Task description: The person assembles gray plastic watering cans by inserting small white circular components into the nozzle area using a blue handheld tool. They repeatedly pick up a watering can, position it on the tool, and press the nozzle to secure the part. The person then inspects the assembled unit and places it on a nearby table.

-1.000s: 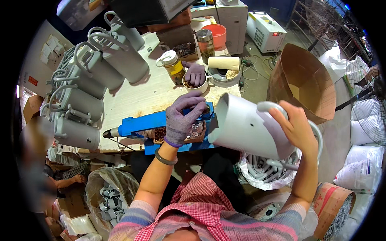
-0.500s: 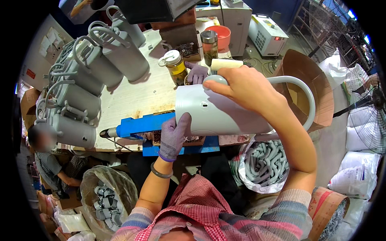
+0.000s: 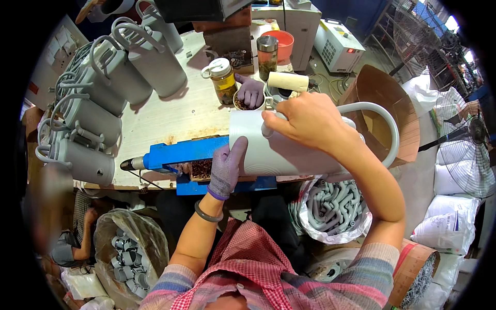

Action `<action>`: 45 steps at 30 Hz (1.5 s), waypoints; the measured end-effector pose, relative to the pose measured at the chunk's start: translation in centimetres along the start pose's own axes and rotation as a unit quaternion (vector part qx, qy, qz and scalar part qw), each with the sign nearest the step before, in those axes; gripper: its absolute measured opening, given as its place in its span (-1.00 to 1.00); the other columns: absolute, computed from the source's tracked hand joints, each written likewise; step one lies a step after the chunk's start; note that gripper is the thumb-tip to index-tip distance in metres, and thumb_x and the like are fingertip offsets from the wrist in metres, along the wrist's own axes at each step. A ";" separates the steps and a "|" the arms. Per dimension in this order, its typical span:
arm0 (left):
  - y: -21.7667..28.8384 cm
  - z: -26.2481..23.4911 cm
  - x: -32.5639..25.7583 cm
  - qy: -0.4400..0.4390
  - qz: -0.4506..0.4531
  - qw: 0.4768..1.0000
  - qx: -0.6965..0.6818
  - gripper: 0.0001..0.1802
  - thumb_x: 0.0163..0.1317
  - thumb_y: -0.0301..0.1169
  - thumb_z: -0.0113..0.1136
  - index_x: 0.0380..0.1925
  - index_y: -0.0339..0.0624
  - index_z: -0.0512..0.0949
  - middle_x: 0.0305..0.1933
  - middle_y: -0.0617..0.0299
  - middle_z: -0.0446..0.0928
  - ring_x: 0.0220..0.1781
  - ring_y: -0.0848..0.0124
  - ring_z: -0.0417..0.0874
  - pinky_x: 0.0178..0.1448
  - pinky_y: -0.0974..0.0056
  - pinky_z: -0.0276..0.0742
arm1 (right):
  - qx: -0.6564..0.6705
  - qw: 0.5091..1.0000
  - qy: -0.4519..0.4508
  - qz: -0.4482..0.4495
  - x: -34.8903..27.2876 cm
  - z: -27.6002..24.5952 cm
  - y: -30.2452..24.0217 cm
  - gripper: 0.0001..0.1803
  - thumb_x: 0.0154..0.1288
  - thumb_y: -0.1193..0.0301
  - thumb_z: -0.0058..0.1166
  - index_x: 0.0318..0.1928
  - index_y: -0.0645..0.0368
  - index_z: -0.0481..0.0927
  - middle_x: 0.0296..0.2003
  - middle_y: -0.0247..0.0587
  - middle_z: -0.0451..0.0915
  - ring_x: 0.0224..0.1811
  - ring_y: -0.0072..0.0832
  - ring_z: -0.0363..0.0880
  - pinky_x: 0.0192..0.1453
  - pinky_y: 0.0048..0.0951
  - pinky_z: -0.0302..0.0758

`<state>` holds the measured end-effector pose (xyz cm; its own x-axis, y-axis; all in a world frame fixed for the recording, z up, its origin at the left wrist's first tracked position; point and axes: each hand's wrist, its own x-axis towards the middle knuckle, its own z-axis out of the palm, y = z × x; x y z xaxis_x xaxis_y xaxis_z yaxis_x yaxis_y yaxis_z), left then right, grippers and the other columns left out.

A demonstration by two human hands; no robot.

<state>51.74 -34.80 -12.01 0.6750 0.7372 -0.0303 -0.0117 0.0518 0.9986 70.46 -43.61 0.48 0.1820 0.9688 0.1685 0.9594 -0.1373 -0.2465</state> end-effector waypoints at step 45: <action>-4.7 -4.8 -11.6 -0.136 -0.155 0.977 -0.047 -0.38 0.30 -0.59 0.07 0.38 -0.31 0.25 0.33 0.00 0.38 0.24 0.27 0.53 0.28 0.19 0.50 | 0.251 0.927 0.034 0.275 -18.9 1.4 5.4 -0.40 0.46 -0.01 -0.17 -0.32 0.21 0.77 -0.70 -0.14 0.47 -0.59 -0.47 0.46 -0.43 -0.29 0.39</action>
<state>40.45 -40.32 -16.54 0.8281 0.4700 -0.3057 0.1663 0.3149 0.9344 71.86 -62.37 -5.34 0.6439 0.7628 -0.0594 0.4986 -0.4772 -0.7237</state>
